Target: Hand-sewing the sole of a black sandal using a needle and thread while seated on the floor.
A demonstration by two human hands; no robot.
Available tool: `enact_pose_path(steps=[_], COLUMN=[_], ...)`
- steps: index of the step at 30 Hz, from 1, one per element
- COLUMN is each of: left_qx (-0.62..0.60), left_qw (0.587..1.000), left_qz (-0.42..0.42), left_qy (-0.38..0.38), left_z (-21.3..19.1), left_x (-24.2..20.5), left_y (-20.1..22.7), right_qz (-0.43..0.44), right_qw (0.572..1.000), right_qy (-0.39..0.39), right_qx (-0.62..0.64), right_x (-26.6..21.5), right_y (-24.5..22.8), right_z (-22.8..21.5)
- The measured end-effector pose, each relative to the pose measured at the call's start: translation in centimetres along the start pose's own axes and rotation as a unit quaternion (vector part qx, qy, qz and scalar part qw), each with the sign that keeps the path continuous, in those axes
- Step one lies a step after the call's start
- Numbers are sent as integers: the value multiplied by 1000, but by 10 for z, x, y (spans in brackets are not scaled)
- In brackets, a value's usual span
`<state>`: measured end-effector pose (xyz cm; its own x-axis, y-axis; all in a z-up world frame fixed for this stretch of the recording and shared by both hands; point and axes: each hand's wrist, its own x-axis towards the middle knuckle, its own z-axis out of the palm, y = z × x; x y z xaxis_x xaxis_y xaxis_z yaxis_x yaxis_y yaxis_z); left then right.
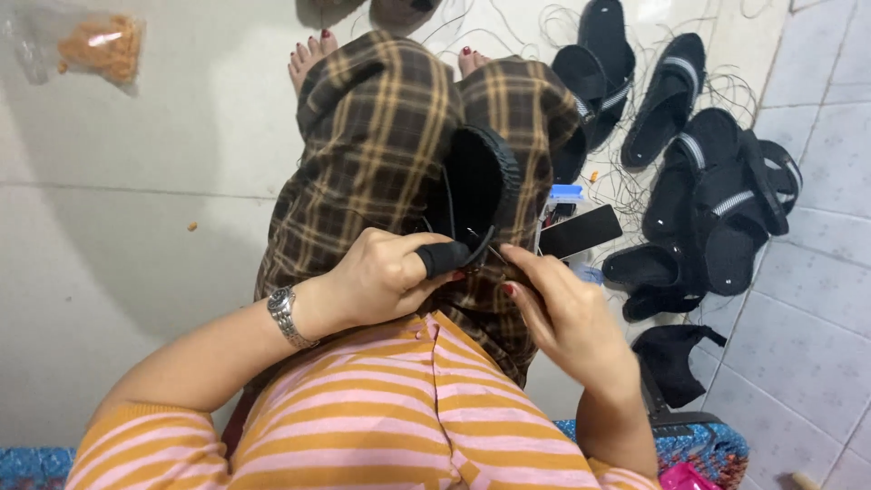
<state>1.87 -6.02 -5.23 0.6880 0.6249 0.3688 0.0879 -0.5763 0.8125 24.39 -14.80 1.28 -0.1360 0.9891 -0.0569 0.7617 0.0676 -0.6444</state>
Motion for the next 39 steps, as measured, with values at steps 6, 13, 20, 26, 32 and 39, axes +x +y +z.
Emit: enact_pose_path(steps=[6, 13, 20, 26, 32, 39], left_qx=[29, 239, -276, -118, -349, -100], left_qw=[1000, 969, 929, 946, 862, 952], left_qz=[2, 54, -226, -227, -293, -243], left_qy=[3, -29, -100, -198, -221, -159], left_z=[7, -49, -81, -80, -90, -71], left_x=[-6, -9, 33, 51, 53, 65], left_y=[-10, -11, -5, -8, -17, -7], right_qz=[11, 36, 76, 106, 109, 92], right_qw=[995, 990, 996, 993, 992, 994], right_qy=[30, -9, 11, 51, 53, 55], right_qx=[-95, -133, -50, 6, 22, 12], right_x=[20, 1, 9, 6, 8, 8], right_y=[-22, -20, -30, -21, -20, -20], right_z=[23, 31, 39, 49, 49, 49])
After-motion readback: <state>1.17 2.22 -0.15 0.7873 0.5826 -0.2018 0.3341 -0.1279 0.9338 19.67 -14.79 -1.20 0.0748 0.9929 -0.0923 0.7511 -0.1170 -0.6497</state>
